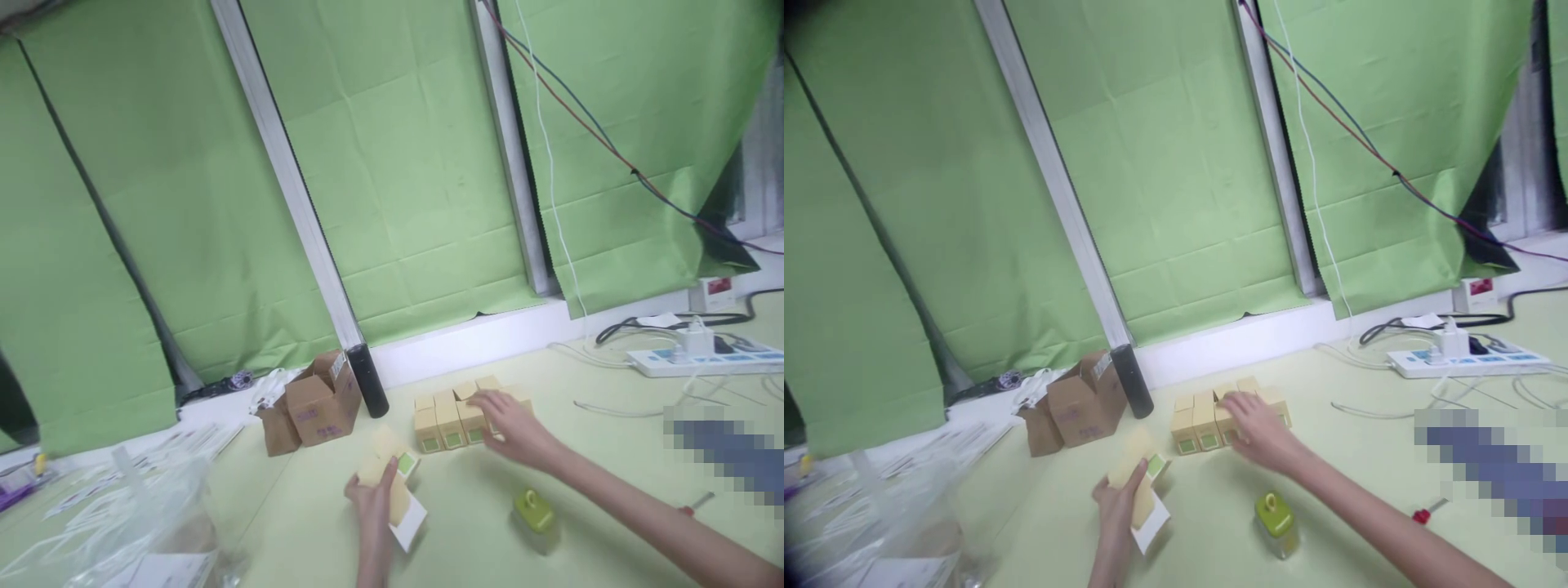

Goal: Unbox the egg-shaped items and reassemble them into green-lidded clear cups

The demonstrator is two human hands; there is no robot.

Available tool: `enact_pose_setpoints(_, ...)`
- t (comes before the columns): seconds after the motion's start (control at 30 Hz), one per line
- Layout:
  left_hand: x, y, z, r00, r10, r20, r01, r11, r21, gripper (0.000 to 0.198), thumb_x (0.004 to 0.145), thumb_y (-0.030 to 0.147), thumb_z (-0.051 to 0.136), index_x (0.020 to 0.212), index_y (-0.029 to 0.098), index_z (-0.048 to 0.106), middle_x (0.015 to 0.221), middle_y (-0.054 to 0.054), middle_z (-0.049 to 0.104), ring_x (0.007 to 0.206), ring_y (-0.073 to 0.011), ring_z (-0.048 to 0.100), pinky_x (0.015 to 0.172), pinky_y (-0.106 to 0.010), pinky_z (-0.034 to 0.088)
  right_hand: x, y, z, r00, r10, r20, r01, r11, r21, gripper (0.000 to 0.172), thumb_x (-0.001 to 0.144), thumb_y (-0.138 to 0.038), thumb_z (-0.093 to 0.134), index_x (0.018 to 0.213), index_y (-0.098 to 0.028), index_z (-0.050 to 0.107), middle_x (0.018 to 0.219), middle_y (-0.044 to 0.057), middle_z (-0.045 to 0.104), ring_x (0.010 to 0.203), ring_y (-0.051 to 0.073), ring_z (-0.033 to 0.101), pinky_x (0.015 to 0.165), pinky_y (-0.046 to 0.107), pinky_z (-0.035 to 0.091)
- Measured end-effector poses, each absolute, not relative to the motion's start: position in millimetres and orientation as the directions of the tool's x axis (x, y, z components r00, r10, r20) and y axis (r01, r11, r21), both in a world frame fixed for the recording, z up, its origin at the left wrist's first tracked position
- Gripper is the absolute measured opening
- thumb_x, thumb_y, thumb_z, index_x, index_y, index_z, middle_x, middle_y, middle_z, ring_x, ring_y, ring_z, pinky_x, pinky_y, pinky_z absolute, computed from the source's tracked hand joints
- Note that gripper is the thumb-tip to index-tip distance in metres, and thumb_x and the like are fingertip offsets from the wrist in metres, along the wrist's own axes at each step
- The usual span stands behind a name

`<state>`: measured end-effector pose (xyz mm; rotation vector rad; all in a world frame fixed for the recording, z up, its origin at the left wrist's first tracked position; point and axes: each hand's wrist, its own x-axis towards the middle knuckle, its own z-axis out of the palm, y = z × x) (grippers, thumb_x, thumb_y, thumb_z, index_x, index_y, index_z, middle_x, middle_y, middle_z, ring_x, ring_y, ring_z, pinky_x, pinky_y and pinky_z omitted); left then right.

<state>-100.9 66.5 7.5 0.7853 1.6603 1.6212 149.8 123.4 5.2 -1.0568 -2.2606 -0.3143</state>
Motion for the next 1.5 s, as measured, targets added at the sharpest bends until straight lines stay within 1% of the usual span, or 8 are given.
enact_pose_setpoints(0.17,-149.1,61.5,19.4,-0.758,0.639,0.129,0.233,0.081,0.969,0.078,0.049,0.035,0.078,0.112,0.012,0.039,0.114,-0.024,0.050,0.112,-0.0429,0.047,0.084,-0.054,0.043,204.9,170.6,7.0,-0.359,0.805,0.472,0.870,0.472,-0.143,0.029,0.089,-0.029,0.057,0.116,-0.017,0.055,0.120,0.007,0.057,0.102,0.023,0.059,0.085,0.045,0.048)
enact_pose_setpoints(0.33,-135.7,65.8,27.0,-0.722,0.576,0.383,0.483,0.024,0.875,0.063,0.070,0.039,0.054,0.120,0.006,0.033,0.130,-0.032,0.034,0.130,-0.0439,0.024,0.100,-0.060,0.024,224.1,160.0,10.3,-0.330,0.862,0.386,0.877,0.431,-0.213,0.023,0.086,-0.027,0.061,0.104,-0.014,0.058,0.103,0.005,0.061,0.087,0.019,0.062,0.073,0.037,0.052)
enact_pose_setpoints(0.43,-87.3,65.3,20.4,-0.449,0.745,0.493,0.587,-0.170,0.792,0.049,0.074,0.032,0.053,0.119,0.015,0.043,0.125,-0.016,0.051,0.125,-0.0270,0.041,0.106,-0.042,0.030,216.8,130.9,22.1,-0.375,0.837,0.399,0.832,0.493,-0.253,0.037,0.064,-0.011,0.074,0.095,-0.015,0.054,0.098,0.006,0.059,0.085,0.021,0.059,0.069,0.034,0.050)
enact_pose_setpoints(0.5,-52.5,60.7,15.4,-0.009,0.868,0.496,0.590,-0.396,0.704,0.069,0.074,0.026,0.057,0.135,0.016,0.029,0.143,-0.014,0.035,0.135,-0.0237,0.029,0.111,-0.040,0.023,205.8,108.4,31.1,-0.420,0.803,0.423,0.783,0.556,-0.279,0.044,0.059,-0.004,0.070,0.095,-0.019,0.049,0.098,0.004,0.058,0.085,0.021,0.058,0.068,0.031,0.050)
enact_pose_setpoints(0.6,-19.8,51.1,14.7,0.262,0.883,0.390,0.556,-0.469,0.686,0.085,0.070,0.019,0.063,0.142,0.020,0.018,0.148,-0.011,0.028,0.136,-0.0242,0.024,0.111,-0.041,0.022,184.0,79.2,40.5,-0.496,0.747,0.443,0.700,0.646,-0.305,0.045,0.062,-0.007,0.069,0.095,-0.022,0.043,0.093,0.000,0.057,0.078,0.016,0.059,0.060,0.025,0.049)
enact_pose_setpoints(0.93,-33.6,46.2,10.7,0.168,0.870,0.464,0.775,-0.408,0.483,0.051,0.066,0.002,0.047,0.112,0.023,0.046,0.104,-0.005,0.056,0.097,-0.0215,0.054,0.077,-0.033,0.045,141.1,54.3,46.9,-0.643,0.585,0.495,0.556,0.800,-0.224,0.007,0.085,-0.026,0.056,0.079,-0.024,0.053,0.077,-0.002,0.062,0.065,0.016,0.059,0.060,0.029,0.048)
enact_pose_setpoints(1.23,-26.4,44.1,2.4,0.185,0.859,0.477,0.748,-0.438,0.499,0.032,0.080,0.014,0.044,0.110,0.024,0.046,0.112,-0.007,0.059,0.082,-0.0215,0.061,0.066,-0.031,0.043,137.0,61.1,46.5,-0.550,0.634,0.544,0.674,0.721,-0.160,0.024,0.080,-0.013,0.055,0.100,-0.025,0.060,0.087,0.001,0.060,0.044,0.009,0.055,0.040,0.021,0.041)
enact_pose_setpoints(1.5,-23.0,41.6,3.7,0.150,0.891,0.429,0.699,-0.403,0.591,0.041,0.072,0.015,0.053,0.112,0.023,0.052,0.099,-0.007,0.066,0.081,-0.0258,0.062,0.073,-0.034,0.043,138.7,69.7,36.7,-0.566,0.623,0.539,0.674,0.727,-0.131,0.018,0.072,-0.005,0.061,0.081,-0.020,0.066,0.114,0.009,0.059,0.092,0.026,0.062,0.077,0.043,0.050)
